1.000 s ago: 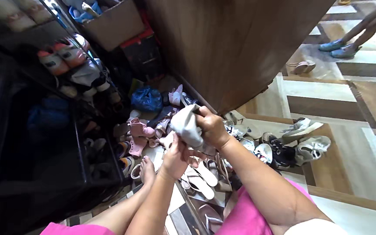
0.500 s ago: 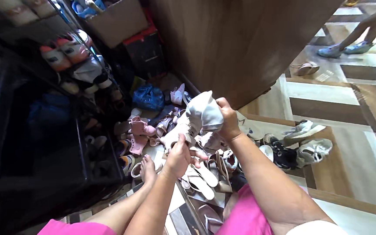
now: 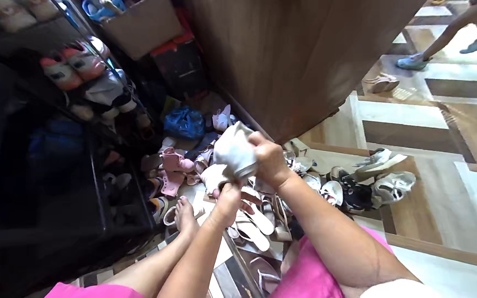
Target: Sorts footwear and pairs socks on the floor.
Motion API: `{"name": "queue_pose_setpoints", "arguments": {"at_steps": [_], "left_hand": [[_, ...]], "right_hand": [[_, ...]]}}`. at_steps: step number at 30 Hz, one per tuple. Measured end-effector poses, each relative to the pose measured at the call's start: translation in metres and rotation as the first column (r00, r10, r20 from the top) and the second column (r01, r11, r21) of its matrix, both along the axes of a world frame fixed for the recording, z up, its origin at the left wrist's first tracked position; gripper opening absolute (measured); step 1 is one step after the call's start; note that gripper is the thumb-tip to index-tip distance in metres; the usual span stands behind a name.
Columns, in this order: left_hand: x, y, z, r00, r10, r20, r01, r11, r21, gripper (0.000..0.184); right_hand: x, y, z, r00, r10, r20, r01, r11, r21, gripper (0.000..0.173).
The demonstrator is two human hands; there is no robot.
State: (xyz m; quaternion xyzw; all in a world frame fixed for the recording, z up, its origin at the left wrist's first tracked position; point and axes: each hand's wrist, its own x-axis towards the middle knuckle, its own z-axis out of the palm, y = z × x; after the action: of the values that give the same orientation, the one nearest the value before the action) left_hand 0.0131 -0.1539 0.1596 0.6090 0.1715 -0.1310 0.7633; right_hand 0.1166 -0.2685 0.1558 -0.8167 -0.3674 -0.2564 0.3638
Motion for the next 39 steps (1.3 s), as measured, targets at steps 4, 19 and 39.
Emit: {"name": "queue_pose_setpoints", "arguments": {"at_steps": [4, 19, 39], "left_hand": [[0.000, 0.003, -0.011, 0.998, -0.058, -0.012, 0.059, 0.972, 0.226, 0.045], [0.007, 0.014, -0.018, 0.951, -0.295, -0.089, 0.289, 0.752, 0.592, 0.049], [0.005, 0.026, -0.012, 0.966, 0.250, 0.057, -0.109, 0.601, -0.792, 0.066]], "right_hand": [[0.010, -0.010, 0.013, 0.959, 0.002, -0.284, -0.078, 0.964, -0.254, 0.031], [0.008, -0.012, 0.023, 0.878, 0.014, -0.478, -0.230, 0.888, -0.398, 0.024], [-0.015, 0.005, -0.002, 0.873, 0.019, -0.487, 0.155, 0.936, 0.315, 0.033]]}}
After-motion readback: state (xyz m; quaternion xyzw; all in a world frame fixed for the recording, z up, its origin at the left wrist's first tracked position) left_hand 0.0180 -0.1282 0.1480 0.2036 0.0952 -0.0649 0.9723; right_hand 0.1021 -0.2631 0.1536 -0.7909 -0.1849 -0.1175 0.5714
